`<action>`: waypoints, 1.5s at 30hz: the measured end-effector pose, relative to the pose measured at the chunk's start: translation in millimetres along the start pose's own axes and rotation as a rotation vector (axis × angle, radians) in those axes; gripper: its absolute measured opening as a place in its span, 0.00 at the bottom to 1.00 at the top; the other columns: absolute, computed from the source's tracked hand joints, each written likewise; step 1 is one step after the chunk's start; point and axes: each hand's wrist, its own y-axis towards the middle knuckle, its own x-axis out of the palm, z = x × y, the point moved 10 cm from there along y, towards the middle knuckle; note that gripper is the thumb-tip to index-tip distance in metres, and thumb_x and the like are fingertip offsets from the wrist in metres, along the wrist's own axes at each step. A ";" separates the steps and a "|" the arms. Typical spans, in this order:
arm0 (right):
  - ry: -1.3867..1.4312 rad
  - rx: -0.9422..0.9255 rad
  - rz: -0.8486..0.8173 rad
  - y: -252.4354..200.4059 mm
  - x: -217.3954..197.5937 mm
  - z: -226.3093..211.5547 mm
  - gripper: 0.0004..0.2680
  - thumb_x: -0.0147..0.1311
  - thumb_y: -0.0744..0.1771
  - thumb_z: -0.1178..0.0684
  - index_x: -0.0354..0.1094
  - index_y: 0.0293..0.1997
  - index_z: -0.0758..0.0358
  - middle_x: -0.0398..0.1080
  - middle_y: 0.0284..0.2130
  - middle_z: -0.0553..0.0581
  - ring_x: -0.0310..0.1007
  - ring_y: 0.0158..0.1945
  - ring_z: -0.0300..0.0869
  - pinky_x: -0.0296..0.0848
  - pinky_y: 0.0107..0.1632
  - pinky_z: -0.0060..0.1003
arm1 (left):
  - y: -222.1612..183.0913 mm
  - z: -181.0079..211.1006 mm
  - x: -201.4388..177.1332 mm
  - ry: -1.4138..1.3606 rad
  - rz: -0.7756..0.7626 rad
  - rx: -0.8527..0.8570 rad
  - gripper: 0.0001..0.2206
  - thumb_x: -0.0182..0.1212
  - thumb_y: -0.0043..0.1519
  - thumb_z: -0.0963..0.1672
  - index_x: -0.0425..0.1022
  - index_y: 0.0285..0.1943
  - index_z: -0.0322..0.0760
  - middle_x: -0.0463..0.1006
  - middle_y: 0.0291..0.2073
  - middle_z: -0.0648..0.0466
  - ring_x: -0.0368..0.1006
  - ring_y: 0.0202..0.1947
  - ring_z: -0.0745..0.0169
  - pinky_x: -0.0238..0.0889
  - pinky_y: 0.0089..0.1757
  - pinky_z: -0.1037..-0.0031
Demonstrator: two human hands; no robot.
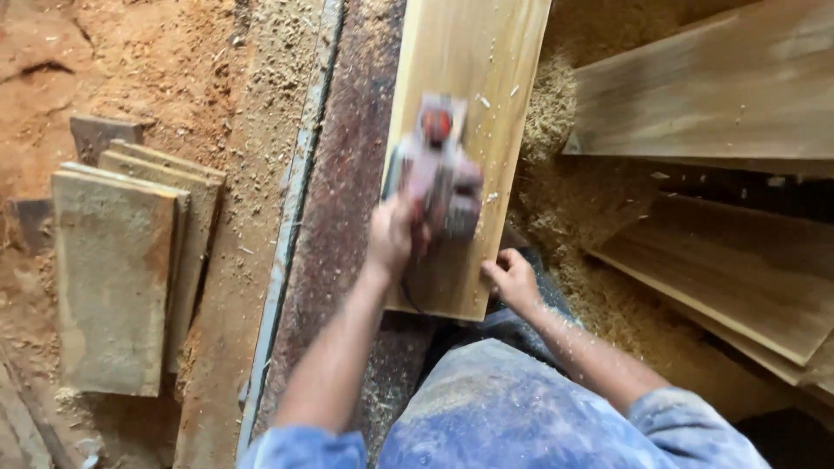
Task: Using an electric hand planer to smooth the surfaces and edges of wooden boards in a workshop environment.
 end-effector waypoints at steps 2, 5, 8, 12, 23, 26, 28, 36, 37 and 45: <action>0.014 -0.030 -0.001 -3.8 -0.8 -6.7 0.12 0.58 0.60 0.55 0.63 0.39 0.72 0.67 0.22 0.67 0.68 0.18 0.45 0.72 0.18 0.39 | -74.1 -37.4 -11.3 -0.056 -0.004 -0.069 0.19 0.38 0.59 0.51 0.61 0.19 0.39 0.66 0.07 0.50 0.64 0.06 0.61 0.54 0.11 0.78; 0.052 -0.071 -0.013 -11.2 1.1 -16.7 0.13 0.58 0.60 0.55 0.61 0.41 0.74 0.66 0.22 0.66 0.68 0.19 0.44 0.73 0.19 0.40 | -172.1 -83.8 -28.6 0.039 0.003 -0.150 0.22 0.40 0.57 0.54 0.65 0.17 0.38 0.69 0.08 0.50 0.67 0.08 0.60 0.58 0.16 0.75; 0.121 -0.048 -0.061 -11.2 1.5 -10.9 0.14 0.56 0.60 0.56 0.59 0.46 0.72 0.66 0.29 0.67 0.70 0.23 0.49 0.74 0.26 0.47 | -240.8 -129.2 -40.8 -0.059 0.065 -0.231 0.21 0.47 0.53 0.55 0.68 0.18 0.37 0.69 0.07 0.49 0.66 0.08 0.62 0.57 0.15 0.78; 0.137 -0.072 -0.104 -11.8 4.1 -8.1 0.14 0.53 0.62 0.57 0.57 0.48 0.73 0.63 0.34 0.65 0.70 0.28 0.49 0.75 0.29 0.45 | -270.3 -148.5 -49.6 -0.061 0.122 -0.250 0.19 0.49 0.50 0.54 0.71 0.21 0.36 0.71 0.08 0.49 0.68 0.09 0.63 0.59 0.15 0.78; 0.048 -0.130 -0.118 6.1 -3.1 1.8 0.12 0.59 0.60 0.56 0.63 0.42 0.68 0.66 0.28 0.61 0.69 0.28 0.43 0.73 0.26 0.38 | -135.7 -80.1 -9.9 -0.053 0.054 -0.173 0.20 0.47 0.54 0.55 0.67 0.20 0.38 0.68 0.08 0.49 0.64 0.08 0.63 0.56 0.15 0.79; 0.144 -0.025 -0.094 -7.1 0.5 -9.8 0.13 0.56 0.61 0.56 0.60 0.46 0.67 0.66 0.28 0.63 0.69 0.26 0.45 0.74 0.27 0.41 | -89.9 -49.2 4.9 -0.015 0.031 -0.140 0.20 0.45 0.54 0.55 0.66 0.19 0.38 0.68 0.08 0.49 0.64 0.08 0.63 0.55 0.15 0.79; 0.154 0.004 -0.085 -7.8 1.8 -11.9 0.13 0.59 0.59 0.57 0.62 0.43 0.68 0.66 0.25 0.63 0.70 0.24 0.45 0.74 0.25 0.41 | -61.5 -35.2 11.6 -0.055 0.045 -0.124 0.19 0.45 0.55 0.53 0.64 0.21 0.38 0.67 0.08 0.49 0.64 0.08 0.63 0.55 0.15 0.79; 0.130 0.048 -0.153 -0.4 2.8 2.5 0.14 0.58 0.59 0.59 0.62 0.46 0.69 0.67 0.29 0.66 0.70 0.28 0.46 0.75 0.27 0.41 | 79.2 36.5 45.0 0.018 0.058 -0.045 0.20 0.44 0.54 0.55 0.66 0.19 0.39 0.68 0.07 0.48 0.64 0.06 0.63 0.56 0.12 0.78; 0.115 0.059 -0.175 0.2 3.9 2.8 0.14 0.59 0.59 0.59 0.62 0.46 0.68 0.68 0.30 0.66 0.71 0.30 0.46 0.75 0.28 0.40 | 100.2 46.1 50.4 0.010 0.063 -0.004 0.20 0.44 0.54 0.54 0.66 0.19 0.39 0.67 0.07 0.48 0.64 0.06 0.63 0.57 0.11 0.77; 0.041 0.173 -0.183 -5.8 5.6 3.8 0.11 0.55 0.59 0.58 0.62 0.42 0.66 0.69 0.28 0.61 0.72 0.27 0.42 0.76 0.27 0.35 | 265.2 96.1 88.4 -0.089 0.114 0.166 0.19 0.38 0.52 0.53 0.62 0.16 0.40 0.66 0.04 0.53 0.62 0.02 0.65 0.52 0.07 0.76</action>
